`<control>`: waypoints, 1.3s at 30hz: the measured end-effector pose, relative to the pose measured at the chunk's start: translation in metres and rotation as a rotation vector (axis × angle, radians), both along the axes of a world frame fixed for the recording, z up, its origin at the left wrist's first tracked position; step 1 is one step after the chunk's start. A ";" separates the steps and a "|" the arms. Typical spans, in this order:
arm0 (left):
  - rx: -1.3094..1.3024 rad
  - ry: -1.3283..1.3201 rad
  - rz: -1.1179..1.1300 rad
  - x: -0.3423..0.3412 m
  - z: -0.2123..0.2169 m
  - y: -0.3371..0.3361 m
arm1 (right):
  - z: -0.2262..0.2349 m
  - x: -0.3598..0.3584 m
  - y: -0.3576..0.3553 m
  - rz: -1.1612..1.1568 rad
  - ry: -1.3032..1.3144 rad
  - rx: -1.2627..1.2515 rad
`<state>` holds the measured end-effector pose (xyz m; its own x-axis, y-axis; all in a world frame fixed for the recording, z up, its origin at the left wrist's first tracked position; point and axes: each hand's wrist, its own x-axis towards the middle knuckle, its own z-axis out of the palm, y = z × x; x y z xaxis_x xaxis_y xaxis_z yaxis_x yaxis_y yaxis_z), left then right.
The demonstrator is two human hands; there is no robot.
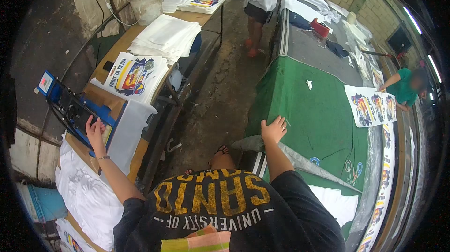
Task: Printing designs onto white t-shirts using a manual heat press machine in a garment workshop.
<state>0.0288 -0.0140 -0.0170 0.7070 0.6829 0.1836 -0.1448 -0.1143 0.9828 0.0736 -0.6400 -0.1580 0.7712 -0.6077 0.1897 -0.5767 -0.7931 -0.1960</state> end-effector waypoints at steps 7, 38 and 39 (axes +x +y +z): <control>0.019 -0.006 -0.014 0.000 -0.001 0.000 | 0.001 0.000 0.000 -0.010 0.007 0.009; 0.012 -0.015 -0.021 0.001 -0.005 0.004 | 0.000 -0.001 0.001 0.002 -0.013 0.015; 0.012 -0.015 -0.021 0.001 -0.005 0.004 | 0.000 -0.001 0.001 0.000 -0.015 0.011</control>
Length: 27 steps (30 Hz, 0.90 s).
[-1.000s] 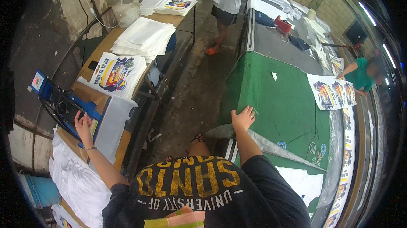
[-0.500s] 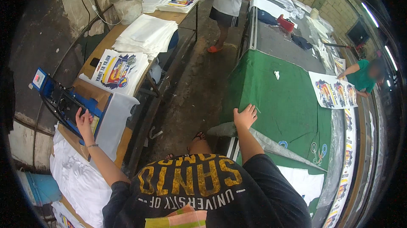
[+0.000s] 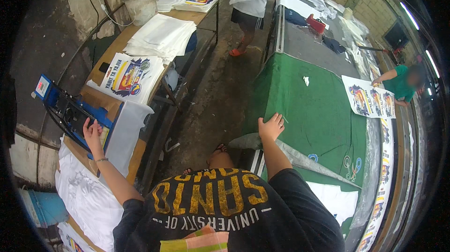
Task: Printing designs onto white t-shirts using a manual heat press machine in a garment workshop.
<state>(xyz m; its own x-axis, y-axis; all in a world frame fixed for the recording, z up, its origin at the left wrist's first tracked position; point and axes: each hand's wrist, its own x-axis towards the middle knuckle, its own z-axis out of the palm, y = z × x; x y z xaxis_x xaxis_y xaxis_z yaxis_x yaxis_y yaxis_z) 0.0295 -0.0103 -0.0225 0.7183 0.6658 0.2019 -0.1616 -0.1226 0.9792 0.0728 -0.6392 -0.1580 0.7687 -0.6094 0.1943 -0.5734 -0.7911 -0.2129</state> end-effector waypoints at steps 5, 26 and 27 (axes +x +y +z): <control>0.035 0.013 0.008 0.000 0.001 -0.001 | 0.001 0.000 0.000 -0.005 0.009 -0.003; 0.019 0.022 0.023 0.000 0.001 -0.002 | 0.003 0.000 0.001 -0.001 0.010 0.011; 0.018 0.018 0.019 0.000 0.001 -0.002 | 0.003 0.000 0.001 -0.002 0.014 0.011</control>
